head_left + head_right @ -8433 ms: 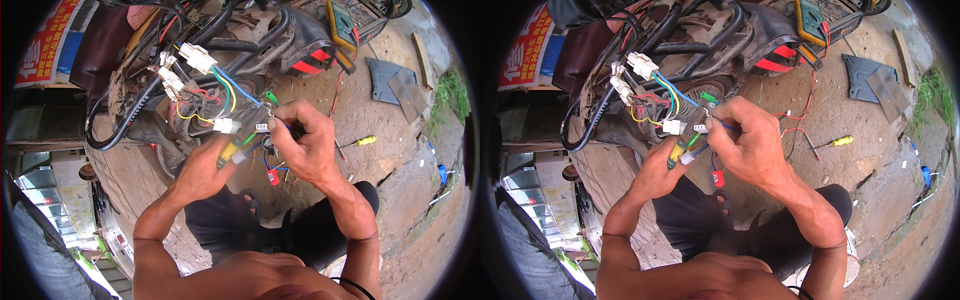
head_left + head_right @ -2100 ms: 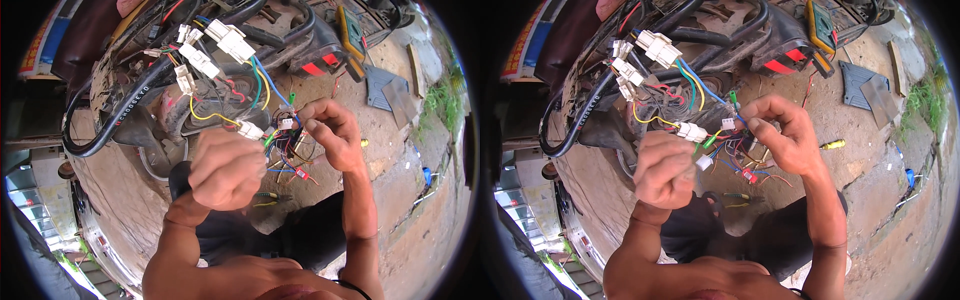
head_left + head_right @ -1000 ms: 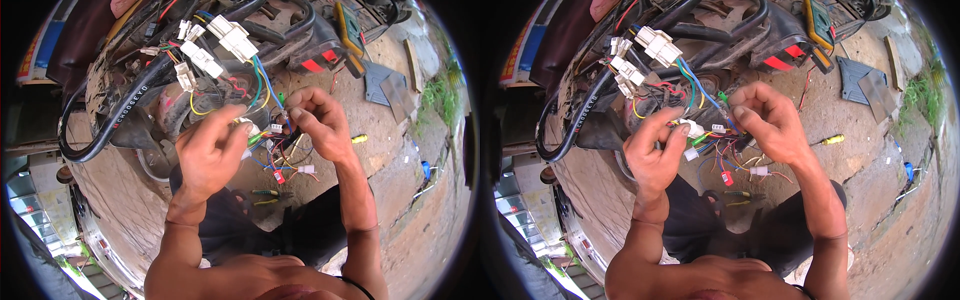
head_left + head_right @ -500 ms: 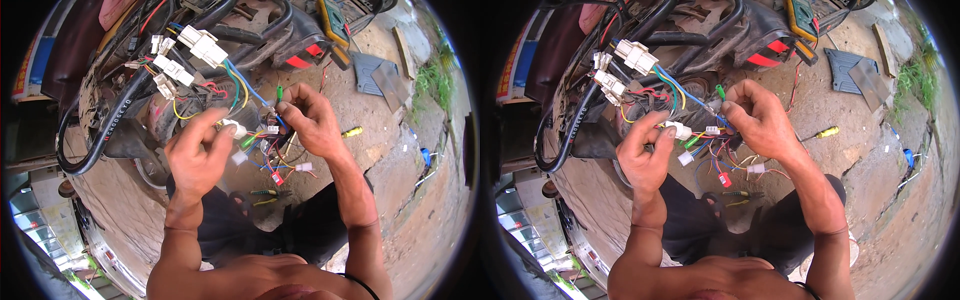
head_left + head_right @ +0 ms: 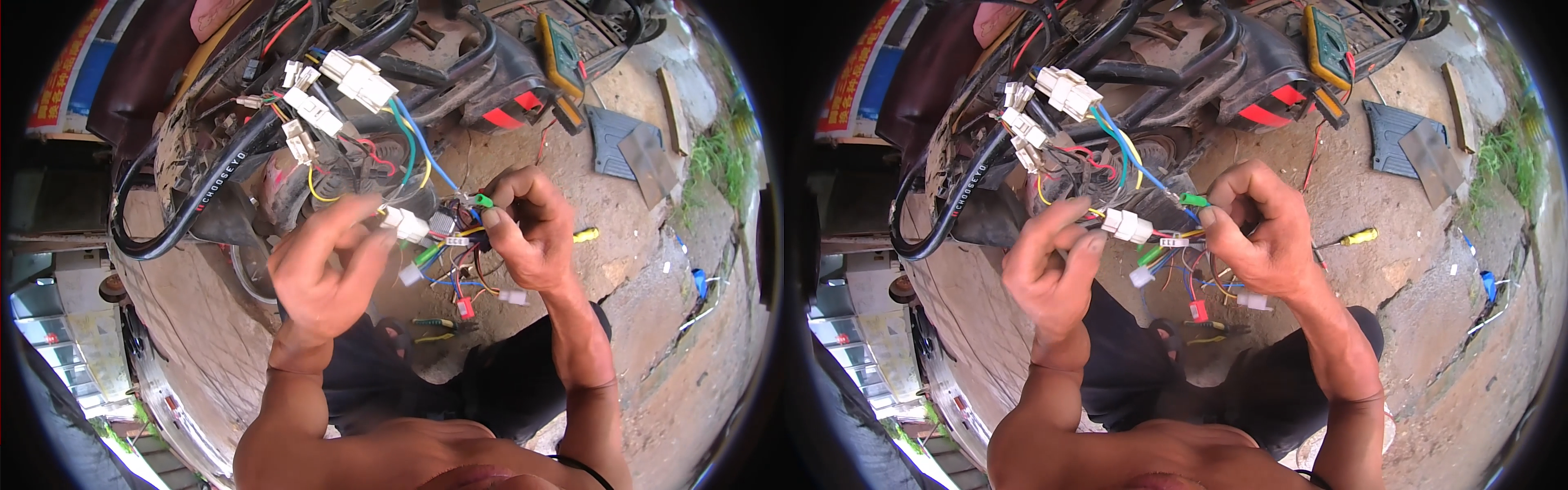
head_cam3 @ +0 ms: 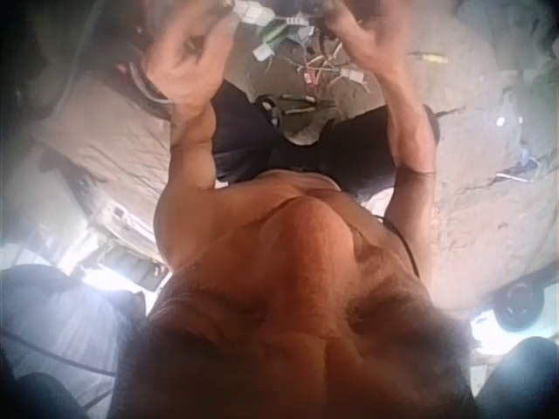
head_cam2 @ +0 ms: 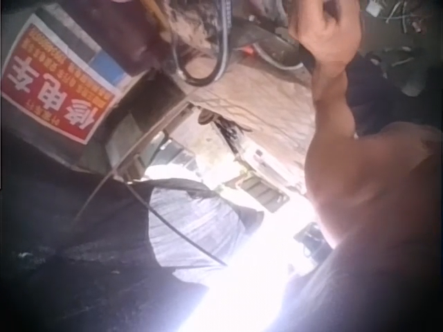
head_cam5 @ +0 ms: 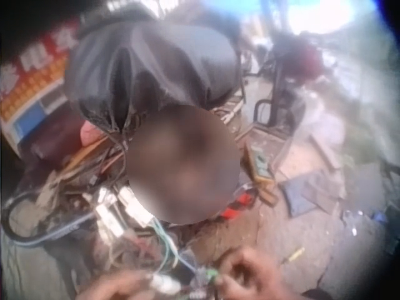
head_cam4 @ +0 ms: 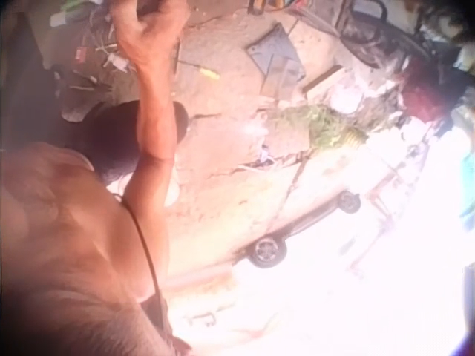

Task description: The person manipulates and connects several colored electrical wires near the seat of a bicycle, using pliers to strip or adjust the wire ends.

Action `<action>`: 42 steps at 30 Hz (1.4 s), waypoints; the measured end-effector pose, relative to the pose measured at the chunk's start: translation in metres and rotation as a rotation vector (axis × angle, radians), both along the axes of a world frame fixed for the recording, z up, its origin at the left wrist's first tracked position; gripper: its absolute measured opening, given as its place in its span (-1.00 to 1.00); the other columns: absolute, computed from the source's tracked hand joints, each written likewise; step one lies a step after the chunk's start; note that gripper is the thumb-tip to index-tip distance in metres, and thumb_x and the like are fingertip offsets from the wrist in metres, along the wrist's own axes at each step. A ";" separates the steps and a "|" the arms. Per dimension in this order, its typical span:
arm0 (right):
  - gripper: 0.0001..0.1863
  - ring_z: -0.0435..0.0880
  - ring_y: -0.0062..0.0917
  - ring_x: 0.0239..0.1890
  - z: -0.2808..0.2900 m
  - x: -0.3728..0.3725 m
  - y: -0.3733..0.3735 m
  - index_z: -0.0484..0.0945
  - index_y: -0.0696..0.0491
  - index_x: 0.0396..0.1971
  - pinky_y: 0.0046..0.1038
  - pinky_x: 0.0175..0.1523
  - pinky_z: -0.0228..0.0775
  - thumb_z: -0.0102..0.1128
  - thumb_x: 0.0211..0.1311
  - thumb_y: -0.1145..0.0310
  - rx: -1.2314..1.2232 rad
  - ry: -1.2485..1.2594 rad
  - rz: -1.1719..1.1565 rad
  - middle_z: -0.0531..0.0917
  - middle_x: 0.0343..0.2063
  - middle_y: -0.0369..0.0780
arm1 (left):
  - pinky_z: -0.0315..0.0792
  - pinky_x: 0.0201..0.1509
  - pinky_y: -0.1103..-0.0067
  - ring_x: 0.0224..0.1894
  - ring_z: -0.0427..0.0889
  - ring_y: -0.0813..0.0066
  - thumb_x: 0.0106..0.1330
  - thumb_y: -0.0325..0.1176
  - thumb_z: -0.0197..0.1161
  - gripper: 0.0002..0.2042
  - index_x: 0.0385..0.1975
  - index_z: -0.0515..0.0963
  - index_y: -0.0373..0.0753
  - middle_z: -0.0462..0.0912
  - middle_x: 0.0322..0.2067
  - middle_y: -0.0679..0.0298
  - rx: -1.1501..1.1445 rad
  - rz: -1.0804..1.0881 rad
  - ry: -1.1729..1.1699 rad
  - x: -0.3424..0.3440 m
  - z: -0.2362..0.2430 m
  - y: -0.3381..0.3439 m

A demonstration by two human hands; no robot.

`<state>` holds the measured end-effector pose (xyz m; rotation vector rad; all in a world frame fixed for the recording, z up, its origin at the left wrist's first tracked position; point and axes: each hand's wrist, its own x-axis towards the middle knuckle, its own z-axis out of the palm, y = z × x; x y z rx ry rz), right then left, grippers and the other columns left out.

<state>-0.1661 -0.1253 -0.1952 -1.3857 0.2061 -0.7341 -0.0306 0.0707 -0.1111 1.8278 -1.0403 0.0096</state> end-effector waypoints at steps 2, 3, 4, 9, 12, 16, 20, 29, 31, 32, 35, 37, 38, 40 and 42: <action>-0.86 0.36 -0.88 -0.56 0.008 -0.002 0.002 0.52 0.09 -0.32 -0.65 -0.48 0.18 0.36 0.30 0.51 -0.041 -0.004 0.042 0.52 -0.56 -0.48 | 0.54 -0.37 0.62 -0.50 0.64 0.65 0.18 -0.64 0.51 -0.65 -0.01 0.71 -0.33 0.74 -0.42 0.26 -0.056 -0.092 -0.021 -0.006 0.015 -0.008; -0.85 0.41 -0.78 -0.56 0.012 -0.001 0.001 0.53 0.10 -0.35 -0.58 -0.46 0.26 0.38 0.26 0.53 -0.153 -0.041 0.026 0.55 -0.55 -0.41 | 0.52 -0.35 0.65 -0.48 0.63 0.65 0.17 -0.65 0.49 -0.63 0.02 0.69 -0.36 0.73 -0.40 0.26 -0.004 -0.130 -0.018 -0.011 0.023 -0.012; -0.85 0.44 -0.72 -0.55 0.014 -0.002 0.000 0.53 0.11 -0.36 -0.54 -0.44 0.29 0.39 0.23 0.54 -0.222 -0.069 0.021 0.56 -0.54 -0.37 | 0.50 -0.33 0.68 -0.45 0.62 0.64 0.16 -0.66 0.46 -0.60 0.05 0.68 -0.39 0.72 -0.38 0.26 0.048 -0.170 -0.015 -0.017 0.033 -0.020; -0.82 0.49 -0.48 -0.55 0.025 -0.006 0.002 0.54 0.11 -0.37 -0.41 -0.44 0.33 0.42 0.13 0.55 -0.343 -0.155 0.019 0.54 -0.53 -0.28 | 0.51 -0.32 0.61 -0.41 0.67 0.51 0.17 -0.67 0.44 -0.71 -0.08 0.72 -0.36 0.74 -0.37 0.20 0.215 -0.318 -0.182 -0.019 0.049 -0.045; -0.82 0.51 -0.41 -0.55 0.032 -0.012 0.000 0.56 0.10 -0.35 -0.37 -0.44 0.32 0.44 0.16 0.50 -0.372 -0.110 0.040 0.53 -0.53 -0.24 | 0.54 -0.28 0.55 -0.37 0.70 0.43 0.15 -0.68 0.43 -0.79 -0.20 0.73 -0.36 0.74 -0.37 0.17 0.212 -0.355 -0.179 -0.019 0.048 -0.045; -0.84 0.54 -0.37 -0.54 0.036 -0.017 -0.006 0.58 0.11 -0.33 -0.34 -0.42 0.36 0.44 0.23 0.45 -0.416 -0.100 0.062 0.55 -0.53 -0.21 | 0.56 -0.22 0.53 -0.31 0.72 0.39 0.14 -0.71 0.39 -0.81 -0.26 0.72 -0.36 0.73 -0.33 0.16 0.212 -0.419 -0.096 -0.016 0.050 -0.051; -0.85 0.58 -0.38 -0.52 0.042 -0.024 -0.013 0.60 0.13 -0.31 -0.35 -0.38 0.41 0.43 0.28 0.45 -0.330 -0.034 0.156 0.60 -0.50 -0.20 | 0.56 -0.23 0.53 -0.30 0.72 0.40 0.12 -0.72 0.38 -0.79 -0.25 0.72 -0.34 0.73 -0.29 0.18 0.236 -0.535 -0.172 -0.015 0.052 -0.058; -0.71 0.55 -0.74 -0.35 0.036 -0.028 -0.018 0.59 0.13 -0.21 -0.58 -0.27 0.38 0.58 0.27 0.38 0.135 0.028 0.378 0.65 -0.40 -0.38 | 0.53 -0.25 0.55 -0.31 0.71 0.44 0.15 -0.66 0.44 -0.80 -0.22 0.71 -0.34 0.72 -0.32 0.20 0.378 -0.518 0.065 -0.009 0.057 -0.057; -0.67 0.57 -0.75 -0.34 0.041 -0.026 -0.020 0.58 0.13 -0.17 -0.60 -0.25 0.38 0.60 0.23 0.42 0.226 0.064 0.462 0.65 -0.40 -0.37 | 0.52 -0.26 0.55 -0.32 0.71 0.44 0.16 -0.64 0.45 -0.81 -0.22 0.71 -0.35 0.72 -0.33 0.20 0.407 -0.564 0.058 -0.005 0.062 -0.060; -0.67 0.57 -0.75 -0.34 0.040 -0.025 -0.021 0.58 0.13 -0.17 -0.60 -0.25 0.38 0.60 0.23 0.42 0.227 0.058 0.472 0.65 -0.40 -0.37 | 0.51 -0.27 0.55 -0.33 0.70 0.44 0.16 -0.63 0.46 -0.81 -0.22 0.71 -0.35 0.72 -0.33 0.19 0.432 -0.617 0.053 -0.004 0.065 -0.062; -0.64 0.59 -0.75 -0.34 0.037 -0.022 -0.027 0.56 0.14 -0.13 -0.62 -0.24 0.38 0.60 0.22 0.43 0.254 0.016 0.528 0.67 -0.38 -0.37 | 0.50 -0.29 0.54 -0.33 0.70 0.44 0.18 -0.61 0.47 -0.82 -0.21 0.73 -0.36 0.71 -0.34 0.18 0.507 -0.619 0.008 -0.006 0.073 -0.066; -0.64 0.59 -0.75 -0.34 0.038 -0.019 -0.031 0.57 0.15 -0.11 -0.62 -0.23 0.38 0.60 0.22 0.44 0.382 0.030 0.605 0.68 -0.37 -0.36 | 0.51 -0.29 0.52 -0.34 0.70 0.41 0.21 -0.61 0.45 -0.80 -0.16 0.74 -0.36 0.72 -0.33 0.17 0.530 -0.587 0.002 -0.010 0.077 -0.064; -0.64 0.59 -0.75 -0.34 0.039 -0.019 -0.032 0.57 0.15 -0.11 -0.62 -0.23 0.38 0.60 0.22 0.44 0.384 0.020 0.615 0.68 -0.37 -0.36 | 0.52 -0.30 0.51 -0.35 0.71 0.38 0.23 -0.61 0.43 -0.78 -0.12 0.75 -0.35 0.72 -0.33 0.16 0.509 -0.576 0.001 -0.013 0.080 -0.063; -0.69 0.60 -0.77 -0.36 0.040 -0.018 -0.034 0.60 0.20 -0.04 -0.63 -0.27 0.40 0.50 0.29 0.53 0.416 -0.019 0.635 0.69 -0.41 -0.35 | 0.53 -0.31 0.50 -0.36 0.71 0.36 0.26 -0.60 0.41 -0.76 -0.08 0.75 -0.35 0.73 -0.33 0.14 0.496 -0.558 -0.008 -0.019 0.084 -0.062; -0.69 0.60 -0.77 -0.36 0.038 -0.015 -0.036 0.59 0.20 -0.02 -0.63 -0.27 0.40 0.49 0.32 0.51 0.414 -0.049 0.667 0.69 -0.41 -0.35 | 0.55 -0.32 0.48 -0.37 0.73 0.30 0.30 -0.57 0.39 -0.74 -0.01 0.75 -0.33 0.74 -0.31 0.11 0.472 -0.494 -0.174 -0.023 0.084 -0.059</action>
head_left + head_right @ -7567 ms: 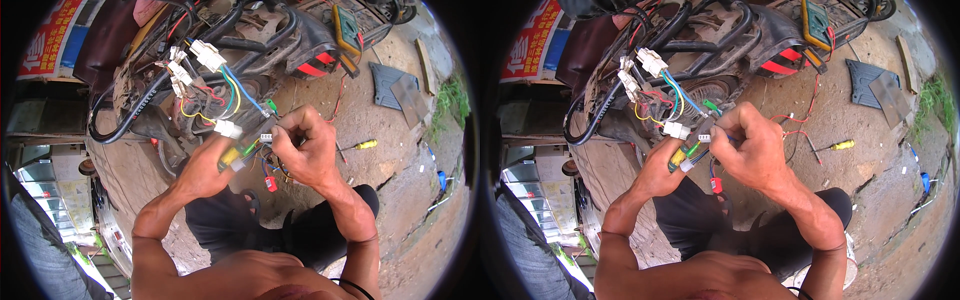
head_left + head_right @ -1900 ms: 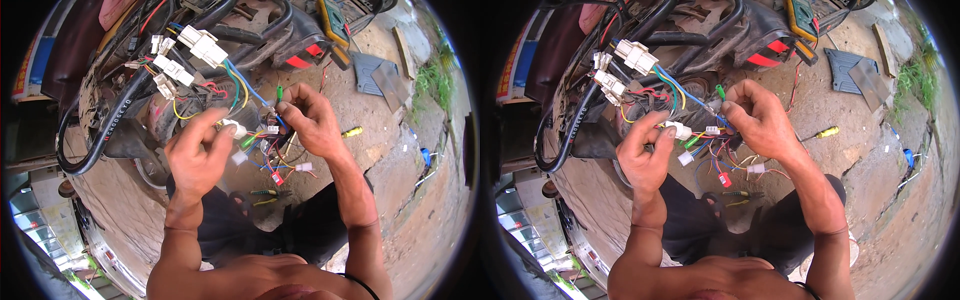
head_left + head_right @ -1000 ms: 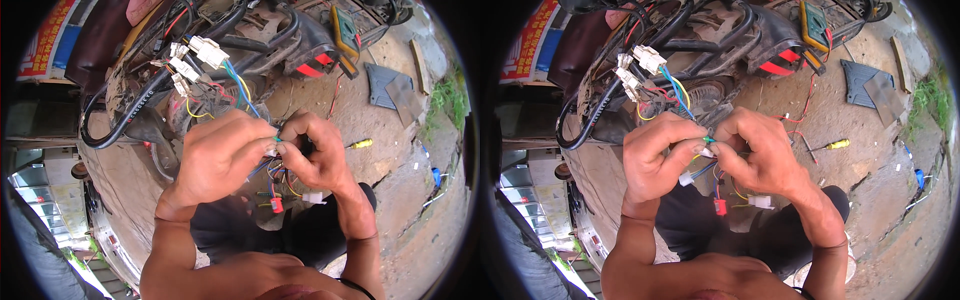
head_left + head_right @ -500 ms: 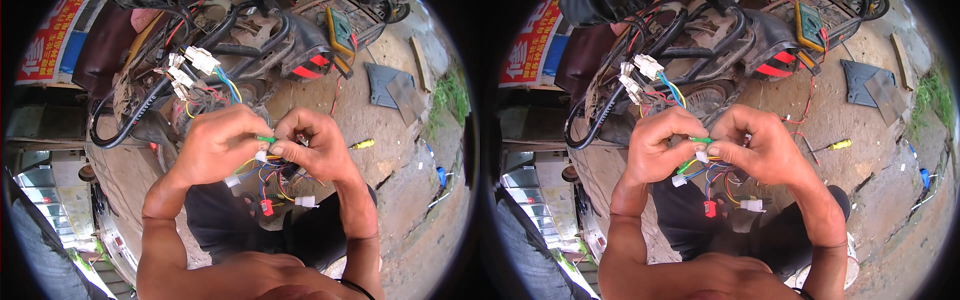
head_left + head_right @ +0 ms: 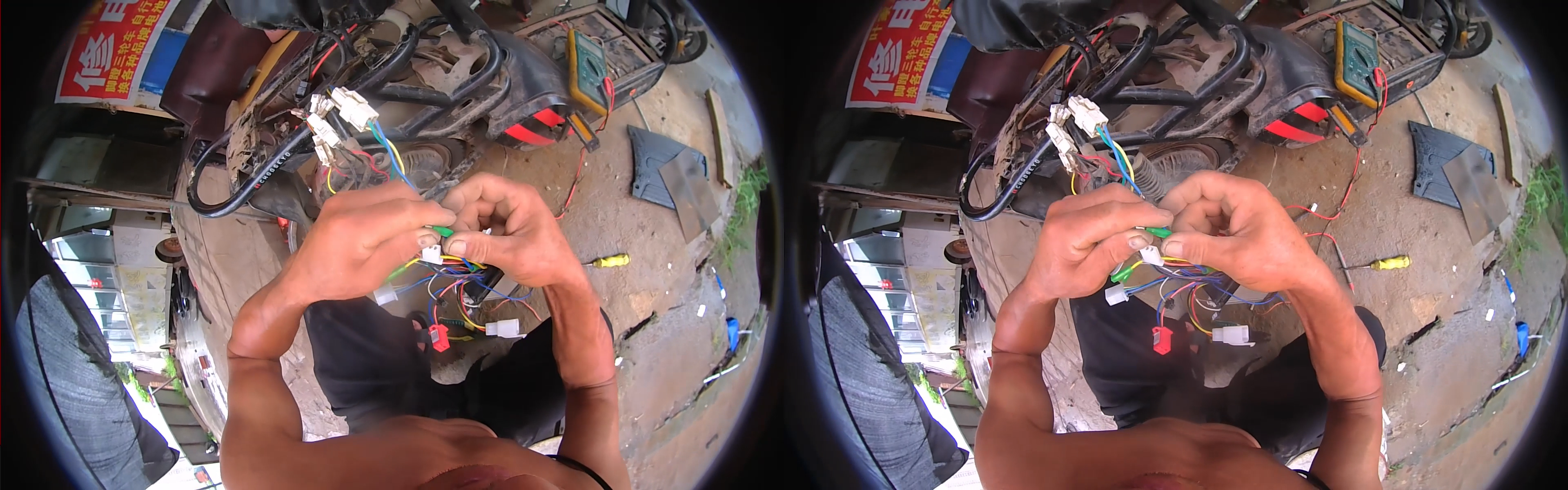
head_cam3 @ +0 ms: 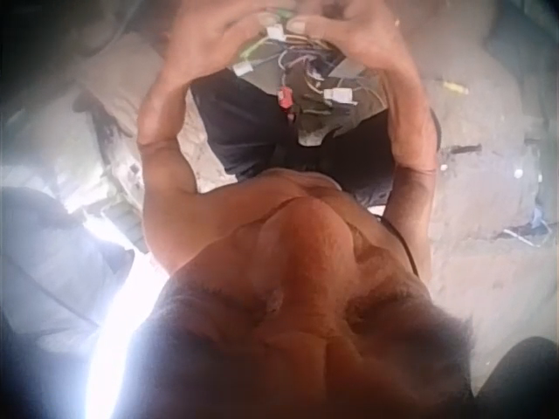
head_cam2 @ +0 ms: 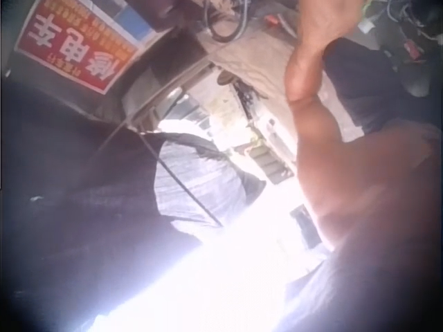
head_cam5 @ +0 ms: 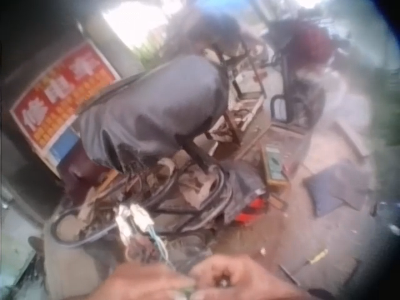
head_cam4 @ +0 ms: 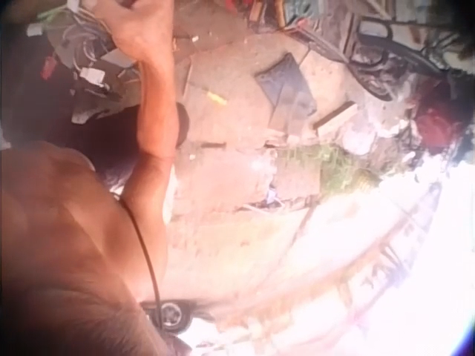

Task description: The person manipulates and connects several colored electrical wires near the seat of a bicycle, using pliers to strip or adjust the wire ends.

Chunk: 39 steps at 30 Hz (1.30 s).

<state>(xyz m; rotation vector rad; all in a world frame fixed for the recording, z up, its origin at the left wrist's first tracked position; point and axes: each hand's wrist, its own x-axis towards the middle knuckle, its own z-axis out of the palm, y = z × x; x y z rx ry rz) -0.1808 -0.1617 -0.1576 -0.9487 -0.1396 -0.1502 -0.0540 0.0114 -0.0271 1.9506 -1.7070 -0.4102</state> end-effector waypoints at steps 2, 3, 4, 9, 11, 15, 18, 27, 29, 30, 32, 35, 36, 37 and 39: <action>-0.69 0.60 -0.77 -0.36 -0.001 0.003 -0.003 0.59 0.21 0.00 -0.63 -0.28 0.39 0.48 0.34 0.49 0.010 -0.029 0.024 0.69 -0.41 -0.35 | 0.56 -0.31 0.48 -0.37 0.74 0.28 0.31 -0.55 0.39 -0.74 -0.01 0.75 -0.34 0.75 -0.30 0.10 -0.027 0.004 -0.070 -0.005 -0.002 0.001; -0.73 0.56 -0.78 -0.37 0.000 0.004 -0.005 0.61 0.19 -0.04 -0.63 -0.29 0.37 0.47 0.36 0.45 0.048 -0.065 0.070 0.67 -0.42 -0.37 | 0.58 -0.30 0.47 -0.37 0.75 0.25 0.32 -0.53 0.40 -0.74 0.00 0.75 -0.34 0.75 -0.30 0.10 -0.060 0.003 -0.131 -0.007 -0.002 0.001; -0.76 0.52 -0.79 -0.38 0.001 0.004 -0.008 0.63 0.18 -0.08 -0.64 -0.30 0.35 0.46 0.39 0.41 0.085 -0.100 0.116 0.65 -0.43 -0.39 | 0.59 -0.31 0.46 -0.36 0.76 0.23 0.31 -0.51 0.40 -0.73 0.01 0.74 -0.35 0.77 -0.28 0.11 -0.076 -0.017 -0.158 -0.010 -0.001 -0.001; -0.82 0.39 -0.79 -0.39 -0.019 0.010 -0.002 0.66 0.14 -0.27 -0.61 -0.32 0.26 0.43 0.44 0.34 0.034 -0.141 0.210 0.52 -0.44 -0.47 | 0.56 -0.35 0.40 -0.41 0.73 0.23 0.31 -0.51 0.40 -0.70 0.03 0.73 -0.35 0.75 -0.32 0.13 -0.110 -0.035 -0.275 -0.019 0.002 -0.002; -0.81 0.40 -0.78 -0.36 -0.018 0.007 -0.001 0.65 0.12 -0.27 -0.56 -0.31 0.28 0.43 0.45 0.32 0.005 -0.123 0.209 0.51 -0.44 -0.48 | 0.54 -0.37 0.39 -0.45 0.71 0.23 0.33 -0.47 0.40 -0.72 0.02 0.73 -0.36 0.73 -0.37 0.14 -0.110 -0.034 -0.352 -0.020 -0.001 0.004; -0.85 0.51 -0.60 -0.38 -0.004 -0.001 -0.017 0.64 0.14 -0.27 -0.45 -0.27 0.35 0.40 0.39 0.38 -0.375 -0.202 0.052 0.56 -0.47 -0.31 | 0.52 -0.39 0.39 -0.49 0.68 0.22 0.36 -0.40 0.40 -0.77 -0.07 0.73 -0.36 0.72 -0.40 0.15 -0.134 0.028 -0.345 -0.018 -0.004 0.013; -0.85 0.56 -0.34 -0.44 0.002 -0.002 -0.016 0.66 0.10 -0.28 -0.32 -0.28 0.40 0.45 0.24 0.41 -0.533 -0.211 -0.093 0.60 -0.47 -0.21 | 0.55 -0.34 0.37 -0.46 0.69 0.20 0.34 -0.42 0.40 -0.79 -0.09 0.73 -0.34 0.73 -0.37 0.17 -0.121 0.059 -0.245 -0.009 -0.014 0.020; -0.86 0.61 -0.37 -0.45 0.002 0.010 0.000 0.64 0.12 -0.21 -0.33 -0.25 0.45 0.40 0.30 0.45 -0.599 -0.299 -0.293 0.65 -0.43 -0.20 | 0.59 -0.29 0.38 -0.39 0.72 0.24 0.33 -0.45 0.38 -0.76 -0.04 0.73 -0.34 0.74 -0.28 0.14 -0.167 0.027 -0.098 0.002 -0.016 0.018; -0.89 0.60 -0.55 -0.44 -0.008 0.009 0.004 0.59 0.15 -0.16 -0.44 -0.27 0.45 0.29 0.44 0.44 -0.407 -0.115 -0.259 0.65 -0.42 -0.25 | 0.64 -0.28 0.33 -0.35 0.73 0.15 0.16 -0.55 0.49 -0.64 0.00 0.70 -0.39 0.72 -0.24 0.07 -0.212 0.116 -0.090 0.001 -0.015 0.017; -0.89 0.58 -0.68 -0.41 -0.011 0.010 0.008 0.53 0.17 -0.12 -0.54 -0.28 0.45 0.16 0.56 0.44 -0.189 -0.041 -0.195 0.65 -0.41 -0.30 | 0.66 -0.20 0.37 -0.29 0.76 0.20 0.19 -0.55 0.49 -0.65 0.00 0.70 -0.41 0.73 -0.21 0.05 -0.208 0.211 -0.112 0.000 -0.011 0.022; -0.91 0.55 -0.73 -0.40 -0.009 0.017 0.006 0.48 0.16 -0.10 -0.59 -0.28 0.42 0.11 0.59 0.45 -0.072 -0.013 -0.198 0.63 -0.42 -0.32 | 0.66 -0.14 0.44 -0.24 0.79 0.25 0.28 -0.58 0.44 -0.71 0.01 0.69 -0.42 0.76 -0.18 0.04 -0.177 0.429 -0.058 0.004 -0.007 0.026; -0.92 0.53 -0.75 -0.40 -0.007 0.024 0.005 0.48 0.15 -0.11 -0.61 -0.29 0.38 0.11 0.58 0.45 -0.036 -0.036 -0.178 0.61 -0.43 -0.34 | 0.54 -0.29 0.65 -0.44 0.62 0.68 0.47 -0.55 0.25 -0.78 0.05 0.67 -0.42 0.78 -0.18 0.17 -0.141 0.614 0.061 0.008 -0.015 0.025; -0.92 0.52 -0.76 -0.40 -0.007 0.026 0.006 0.48 0.15 -0.12 -0.61 -0.29 0.37 0.11 0.58 0.45 -0.034 -0.072 -0.164 0.61 -0.43 -0.35 | 0.60 -0.20 0.56 -0.31 0.72 0.49 0.44 -0.54 0.30 -0.77 0.03 0.67 -0.41 0.78 -0.18 0.08 -0.095 0.671 0.073 0.008 -0.017 0.024; -0.92 0.52 -0.76 -0.40 -0.005 0.027 0.006 0.48 0.15 -0.12 -0.61 -0.29 0.37 0.11 0.58 0.45 -0.033 -0.071 -0.162 0.61 -0.43 -0.35 | 0.62 -0.15 0.50 -0.26 0.77 0.38 0.41 -0.52 0.33 -0.77 0.02 0.68 -0.39 0.77 -0.18 0.04 -0.080 0.687 0.069 0.010 -0.017 0.022; -0.92 0.52 -0.76 -0.40 -0.002 0.028 0.007 0.49 0.15 -0.14 -0.61 -0.29 0.37 0.12 0.58 0.45 -0.103 -0.045 -0.182 0.60 -0.42 -0.35 | 0.64 -0.10 0.44 -0.20 0.81 0.27 0.39 -0.50 0.36 -0.77 0.00 0.68 -0.38 0.76 -0.19 -0.01 -0.064 0.704 0.067 0.017 -0.017 0.019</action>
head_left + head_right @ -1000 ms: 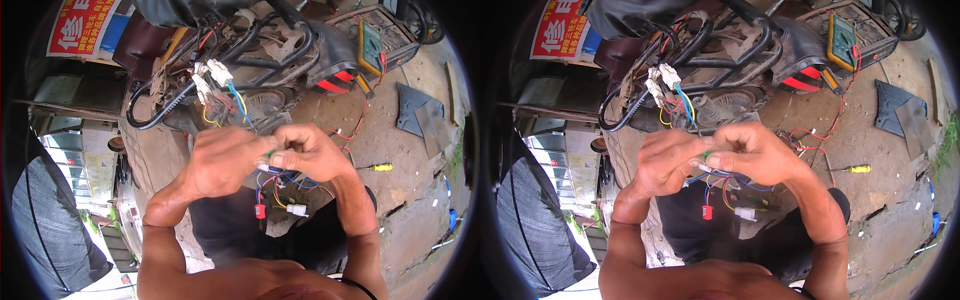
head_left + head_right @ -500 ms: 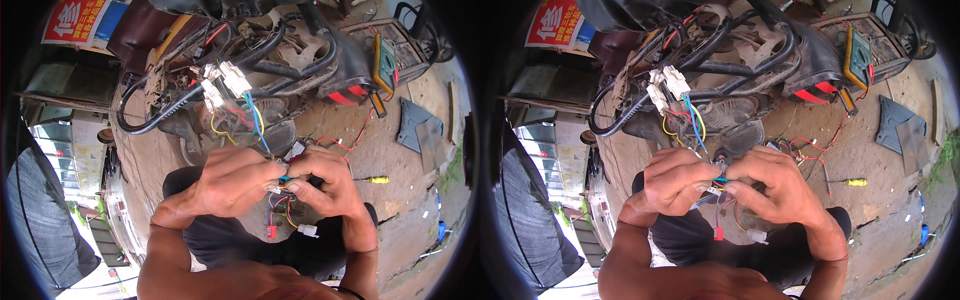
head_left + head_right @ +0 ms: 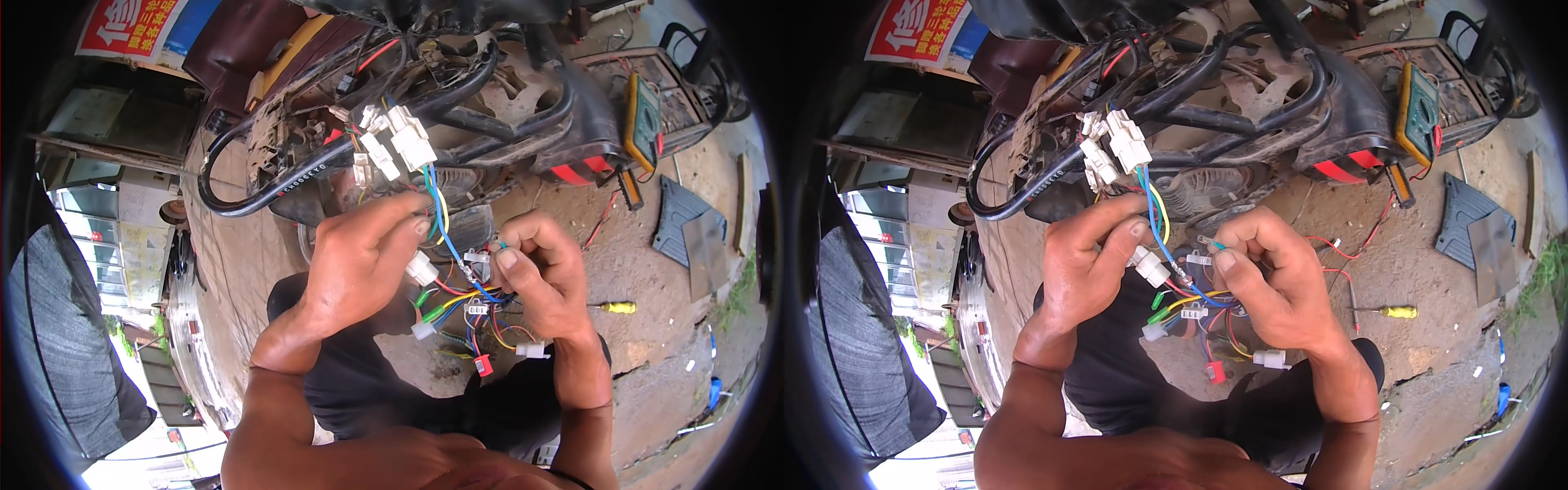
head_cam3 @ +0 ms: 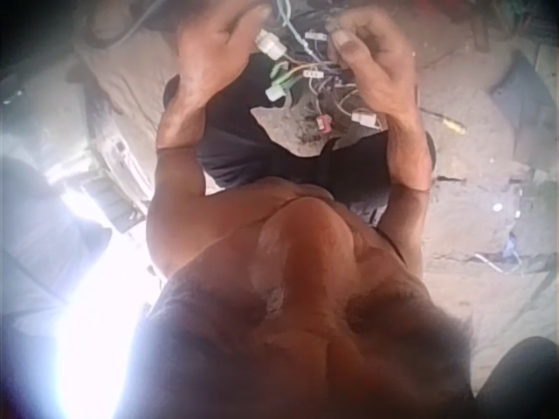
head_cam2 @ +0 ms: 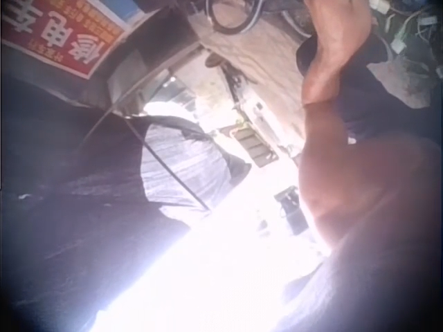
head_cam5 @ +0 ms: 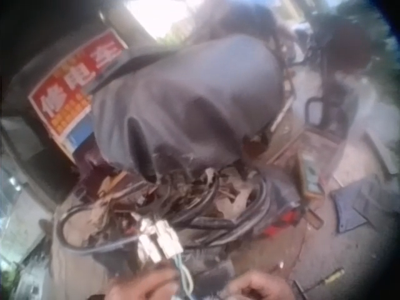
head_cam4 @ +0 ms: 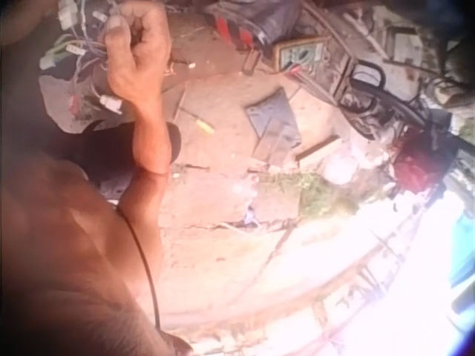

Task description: The person manipulates and connects several colored electrical wires near the seat of a bicycle, using pliers to strip or adjust the wire ends.

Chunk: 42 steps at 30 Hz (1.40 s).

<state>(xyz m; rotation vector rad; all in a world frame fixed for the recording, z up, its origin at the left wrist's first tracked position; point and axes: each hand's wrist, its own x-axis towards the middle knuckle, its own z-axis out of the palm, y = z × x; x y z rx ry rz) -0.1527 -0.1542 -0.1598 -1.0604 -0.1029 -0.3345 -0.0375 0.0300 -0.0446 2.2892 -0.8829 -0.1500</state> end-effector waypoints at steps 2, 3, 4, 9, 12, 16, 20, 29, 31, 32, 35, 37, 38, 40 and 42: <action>-0.92 0.53 -0.76 -0.39 0.000 0.002 0.000 0.49 0.15 -0.14 -0.61 -0.29 0.37 0.12 0.58 0.45 -0.004 0.003 0.001 0.60 -0.42 -0.35 | 0.55 -0.17 0.51 -0.32 0.67 0.51 0.39 -0.57 0.35 -0.79 -0.01 0.72 -0.36 0.78 -0.24 0.16 0.106 -0.203 -0.157 0.010 0.001 -0.001; -0.92 0.53 -0.76 -0.39 -0.001 0.003 0.001 0.49 0.15 -0.15 -0.60 -0.29 0.38 0.13 0.58 0.44 -0.008 0.008 0.001 0.60 -0.42 -0.35 | 0.53 -0.14 0.50 -0.26 0.66 0.48 0.36 -0.58 0.34 -0.81 -0.07 0.74 -0.34 0.75 -0.29 0.17 0.077 -0.176 -0.124 0.010 -0.004 -0.001; -0.92 0.53 -0.76 -0.39 -0.002 0.002 0.001 0.49 0.15 -0.15 -0.60 -0.29 0.38 0.13 0.58 0.44 -0.009 0.009 0.000 0.60 -0.42 -0.35 | 0.53 -0.14 0.50 -0.26 0.66 0.48 0.36 -0.58 0.34 -0.81 -0.07 0.74 -0.34 0.75 -0.29 0.17 0.077 -0.177 -0.123 0.012 -0.006 0.000; -0.93 0.43 -0.80 -0.42 -0.009 0.003 0.001 0.50 0.14 -0.17 -0.62 -0.33 0.29 0.15 0.55 0.46 -0.110 0.026 -0.024 0.55 -0.45 -0.40 | 0.37 -0.36 0.68 -0.45 0.56 0.65 0.42 -0.55 0.26 -0.88 -0.13 0.63 -0.42 0.73 -0.31 0.16 -0.165 -0.039 0.350 0.006 -0.007 0.005; -0.95 0.38 -0.81 -0.44 -0.010 0.005 -0.004 0.51 0.13 -0.18 -0.62 -0.35 0.24 0.15 0.52 0.49 -0.116 0.056 -0.022 0.51 -0.48 -0.44 | 0.27 -0.50 0.75 -0.60 0.41 0.73 0.47 -0.47 0.19 -0.86 -0.12 0.57 -0.43 0.71 -0.30 0.06 -0.417 -0.021 0.537 -0.003 0.012 0.008; -0.94 0.40 -0.78 -0.51 -0.014 0.010 0.005 0.53 0.14 -0.17 -0.56 -0.41 0.27 0.21 0.46 0.50 -0.325 0.052 -0.118 0.52 -0.56 -0.38 | 0.24 -0.63 0.72 -0.69 0.30 0.75 0.50 -0.47 0.14 -0.82 -0.06 0.55 -0.44 0.70 -0.30 0.03 -0.739 -0.262 1.056 0.021 0.025 0.021; -0.89 0.64 -0.29 -0.53 -0.018 0.016 0.020 0.55 0.15 -0.17 -0.32 -0.35 0.46 0.25 0.37 0.53 -0.499 0.027 -0.262 0.64 -0.52 -0.12 | 0.16 -0.68 0.73 -0.72 0.27 0.76 0.49 -0.45 0.17 -0.79 -0.02 0.55 -0.45 0.70 -0.28 0.01 -0.788 -0.316 1.227 0.010 0.026 0.003; -0.90 0.69 -0.23 -0.48 -0.033 0.013 0.019 0.54 0.16 -0.18 -0.28 -0.33 0.50 0.24 0.38 0.52 -0.460 0.086 -0.349 0.66 -0.50 -0.06 | 0.11 -0.79 0.75 -0.80 0.32 0.69 0.48 -0.44 0.21 -0.82 -0.10 0.53 -0.46 0.68 -0.48 -0.08 -0.405 -0.235 1.180 -0.002 0.027 -0.027; -0.92 0.59 -0.55 -0.51 -0.036 0.011 0.012 0.53 0.18 -0.19 -0.39 -0.36 0.43 0.21 0.44 0.49 -0.357 0.133 -0.340 0.60 -0.56 -0.19 | 0.20 -0.74 0.74 -0.78 0.39 0.67 0.51 -0.41 0.22 -0.83 -0.10 0.57 -0.40 0.69 -0.55 0.11 -0.144 -0.159 0.877 -0.008 0.023 -0.034; -0.92 0.52 -0.71 -0.47 -0.042 0.012 0.011 0.53 0.17 -0.19 -0.48 -0.36 0.38 0.18 0.49 0.47 -0.256 0.140 -0.330 0.59 -0.54 -0.30 | 0.20 -0.74 0.74 -0.78 0.39 0.67 0.51 -0.41 0.22 -0.83 -0.10 0.57 -0.40 0.69 -0.55 0.11 -0.140 -0.162 0.881 -0.011 0.017 -0.037; -0.93 0.44 -0.78 -0.43 -0.034 0.004 0.002 0.52 0.15 -0.15 -0.58 -0.33 0.33 0.16 0.52 0.47 0.016 0.123 -0.280 0.57 -0.47 -0.39 | 0.33 -0.64 0.75 -0.73 0.47 0.67 0.57 -0.40 0.17 -0.84 -0.09 0.61 -0.36 0.72 -0.52 0.22 -0.050 -0.118 0.752 -0.012 0.000 -0.041; -0.93 0.42 -0.79 -0.43 -0.035 0.001 0.000 0.52 0.15 -0.16 -0.59 -0.35 0.30 0.17 0.51 0.47 0.003 0.076 -0.257 0.54 -0.48 -0.41 | 0.33 -0.64 0.75 -0.72 0.48 0.67 0.57 -0.39 0.18 -0.84 -0.09 0.61 -0.36 0.72 -0.51 0.22 -0.070 -0.117 0.731 -0.011 -0.008 -0.044; -0.93 0.40 -0.80 -0.44 -0.036 0.000 0.001 0.51 0.16 -0.16 -0.59 -0.36 0.27 0.18 0.51 0.48 -0.013 0.026 -0.230 0.51 -0.49 -0.42 | 0.34 -0.64 0.74 -0.72 0.48 0.67 0.57 -0.38 0.20 -0.84 -0.09 0.61 -0.35 0.72 -0.51 0.21 -0.094 -0.115 0.707 -0.012 -0.012 -0.046; -0.93 0.36 -0.82 -0.44 -0.033 -0.004 0.000 0.51 0.15 -0.18 -0.60 -0.38 0.22 0.19 0.50 0.48 -0.058 0.033 -0.237 0.48 -0.50 -0.44 | 0.33 -0.65 0.73 -0.70 0.49 0.67 0.57 -0.37 0.21 -0.84 -0.09 0.62 -0.35 0.72 -0.50 0.21 -0.087 -0.109 0.685 -0.014 -0.014 -0.050; -0.93 0.35 -0.83 -0.44 -0.032 -0.007 -0.001 0.51 0.15 -0.19 -0.60 -0.39 0.20 0.19 0.51 0.47 -0.054 -0.005 -0.285 0.48 -0.49 -0.44 | 0.33 -0.66 0.73 -0.70 0.51 0.66 0.57 -0.38 0.21 -0.84 -0.09 0.61 -0.35 0.72 -0.49 0.20 -0.137 -0.104 0.684 -0.017 -0.017 -0.053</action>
